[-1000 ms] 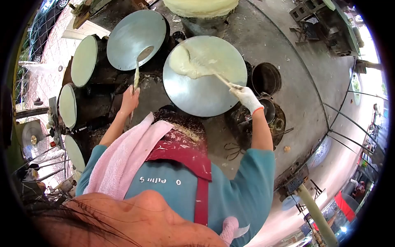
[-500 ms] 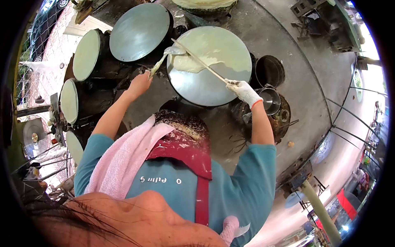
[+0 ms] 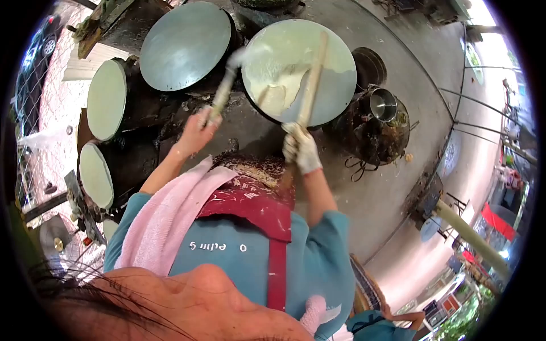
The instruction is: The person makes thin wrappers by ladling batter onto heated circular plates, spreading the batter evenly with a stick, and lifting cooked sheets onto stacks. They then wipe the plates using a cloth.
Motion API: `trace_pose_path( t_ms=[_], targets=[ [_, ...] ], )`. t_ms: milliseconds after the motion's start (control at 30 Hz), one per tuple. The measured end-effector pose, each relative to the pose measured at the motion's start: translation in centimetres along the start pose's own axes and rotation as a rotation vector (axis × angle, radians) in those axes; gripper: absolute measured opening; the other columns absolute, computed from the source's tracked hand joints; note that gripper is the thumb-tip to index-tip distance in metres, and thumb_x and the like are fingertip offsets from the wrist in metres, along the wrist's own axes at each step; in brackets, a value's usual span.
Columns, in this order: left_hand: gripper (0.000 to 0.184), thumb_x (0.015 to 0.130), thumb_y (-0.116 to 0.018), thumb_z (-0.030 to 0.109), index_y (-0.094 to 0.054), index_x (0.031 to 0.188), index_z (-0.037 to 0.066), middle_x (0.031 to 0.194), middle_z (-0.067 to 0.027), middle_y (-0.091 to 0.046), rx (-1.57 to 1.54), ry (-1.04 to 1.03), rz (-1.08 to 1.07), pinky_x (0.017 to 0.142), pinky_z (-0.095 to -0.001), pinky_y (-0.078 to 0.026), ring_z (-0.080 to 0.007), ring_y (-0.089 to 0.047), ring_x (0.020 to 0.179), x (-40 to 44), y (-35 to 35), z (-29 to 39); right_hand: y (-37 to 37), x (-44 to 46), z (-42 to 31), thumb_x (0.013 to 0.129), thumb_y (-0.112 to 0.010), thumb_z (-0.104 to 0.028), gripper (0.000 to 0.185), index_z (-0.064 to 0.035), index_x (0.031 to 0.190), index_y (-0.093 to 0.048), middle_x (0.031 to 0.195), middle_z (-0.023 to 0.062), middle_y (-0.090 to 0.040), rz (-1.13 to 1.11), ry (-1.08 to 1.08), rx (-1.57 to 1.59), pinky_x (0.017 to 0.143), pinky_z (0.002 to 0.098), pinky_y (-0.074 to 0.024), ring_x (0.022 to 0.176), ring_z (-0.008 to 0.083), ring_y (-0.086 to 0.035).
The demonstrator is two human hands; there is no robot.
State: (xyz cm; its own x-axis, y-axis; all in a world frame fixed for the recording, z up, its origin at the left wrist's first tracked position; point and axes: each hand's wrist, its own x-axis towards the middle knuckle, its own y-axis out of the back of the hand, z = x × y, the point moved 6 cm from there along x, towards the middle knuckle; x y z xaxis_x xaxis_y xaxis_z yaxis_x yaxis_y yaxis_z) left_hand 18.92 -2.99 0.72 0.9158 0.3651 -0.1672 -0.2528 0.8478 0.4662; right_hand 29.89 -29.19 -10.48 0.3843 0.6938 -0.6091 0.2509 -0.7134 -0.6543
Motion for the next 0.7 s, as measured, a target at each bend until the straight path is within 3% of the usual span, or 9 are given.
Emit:
trace_pose_path(
  t_ms=[167, 233, 300, 367, 467, 567, 600, 633, 700],
  targets=[
    [0.009, 0.095, -0.053, 0.015, -0.053, 0.096, 0.005, 0.062, 0.0052, -0.044, -0.537, 0.183, 0.159, 0.045, -0.0195, -0.033, -0.0029, -0.04, 0.05, -1.5, 7.9, -2.8, -8.8, 10.4, 7.0, 0.094, -0.051, -0.045, 0.038, -0.0103, 0.093, -0.064, 0.057, 0.0015, -0.054, 0.408, 0.122, -0.327, 0.043, 0.0295, -0.0406, 0.046, 0.0124, -0.051],
    [0.008, 0.096, -0.053, 0.014, -0.05, 0.092, 0.007, 0.061, 0.0065, -0.038, -0.669, 0.267, 0.126, 0.043, -0.0193, -0.029, -0.0029, -0.035, 0.048, -2.9, 9.0, -4.7, -4.1, 13.9, 9.4, 0.093, -0.05, -0.047, 0.045, -0.0046, 0.095, -0.064, 0.067, 0.0115, -0.062, 0.737, 0.244, -0.666, 0.057, 0.0385, -0.0474, 0.061, 0.0249, -0.062],
    [0.01, 0.096, -0.052, 0.014, -0.048, 0.089, 0.008, 0.06, 0.0065, -0.036, -0.673, 0.336, 0.123, 0.042, -0.019, -0.027, -0.0027, -0.033, 0.048, -4.6, 9.6, -6.3, -5.4, 9.0, 6.4, 0.093, -0.046, -0.048, 0.049, -0.0022, 0.099, -0.063, 0.088, 0.0236, -0.065, 0.94, 0.346, -0.925, 0.077, 0.0462, -0.045, 0.088, 0.044, -0.058],
    [0.011, 0.096, -0.052, 0.013, -0.047, 0.087, 0.009, 0.06, 0.0063, -0.036, -0.678, 0.379, 0.111, 0.041, -0.0188, -0.026, -0.0025, -0.033, 0.048, -6.3, 9.7, -7.2, -3.4, 5.7, 5.0, 0.094, -0.046, -0.046, 0.047, -0.0023, 0.093, -0.062, 0.077, 0.0184, -0.065, 1.052, 0.402, -0.971, 0.064, 0.0438, -0.0471, 0.072, 0.0366, -0.062],
    [0.012, 0.096, -0.052, 0.013, -0.046, 0.086, 0.009, 0.059, 0.0058, -0.036, -0.671, 0.375, 0.133, 0.039, -0.0186, -0.024, -0.0026, -0.032, 0.045, -7.8, 9.7, -8.2, -2.3, 3.1, 3.8, 0.096, -0.05, -0.038, 0.037, -0.0043, 0.082, -0.057, 0.057, 0.0028, -0.052, 0.865, 0.229, -0.31, 0.038, 0.0347, -0.037, 0.043, 0.0149, -0.05],
    [0.013, 0.097, -0.051, 0.014, -0.046, 0.086, 0.008, 0.058, 0.0049, -0.037, -0.609, 0.387, 0.206, 0.037, -0.0197, -0.024, -0.0036, -0.031, 0.042, -8.7, 9.4, -7.8, -5.2, 2.3, 4.4, 0.096, -0.05, -0.038, 0.037, -0.0039, 0.082, -0.055, 0.057, 0.0025, -0.052, 0.699, 0.234, -0.339, 0.043, 0.0343, -0.0409, 0.047, 0.0148, -0.052],
    [0.014, 0.097, -0.05, 0.014, -0.046, 0.086, 0.007, 0.057, 0.0034, -0.038, -0.577, 0.355, 0.213, 0.036, -0.0209, -0.024, -0.0048, -0.032, 0.039, -8.7, 9.2, -7.6, -2.1, 4.6, 6.4, 0.094, -0.047, -0.053, 0.046, -0.0102, 0.078, -0.055, 0.058, 0.008, -0.057, 0.709, 0.351, -0.768, 0.038, 0.0376, -0.0399, 0.042, 0.0232, -0.053],
    [0.013, 0.097, -0.05, 0.015, -0.047, 0.088, 0.005, 0.057, 0.0029, -0.038, -0.551, 0.336, 0.217, 0.035, -0.0212, -0.024, -0.005, -0.032, 0.039, -8.7, 8.7, -7.1, -1.2, 4.5, 7.0, 0.094, -0.045, -0.049, 0.044, -0.0071, 0.09, -0.058, 0.074, 0.0206, -0.065, 0.809, 0.541, -1.419, 0.058, 0.049, -0.0476, 0.066, 0.0399, -0.063],
    [0.015, 0.097, -0.049, 0.017, -0.051, 0.093, 0.002, 0.056, 0.0017, -0.039, -0.492, 0.305, 0.225, 0.035, -0.0216, -0.023, -0.0055, -0.031, 0.037, -8.7, 7.6, -5.9, -0.5, 1.1, 5.2, 0.094, -0.044, -0.045, 0.04, -0.0075, 0.099, -0.059, 0.086, 0.0259, -0.064, 0.938, 0.208, -1.385, 0.073, 0.0546, -0.0461, 0.085, 0.0467, -0.06]
  ],
)
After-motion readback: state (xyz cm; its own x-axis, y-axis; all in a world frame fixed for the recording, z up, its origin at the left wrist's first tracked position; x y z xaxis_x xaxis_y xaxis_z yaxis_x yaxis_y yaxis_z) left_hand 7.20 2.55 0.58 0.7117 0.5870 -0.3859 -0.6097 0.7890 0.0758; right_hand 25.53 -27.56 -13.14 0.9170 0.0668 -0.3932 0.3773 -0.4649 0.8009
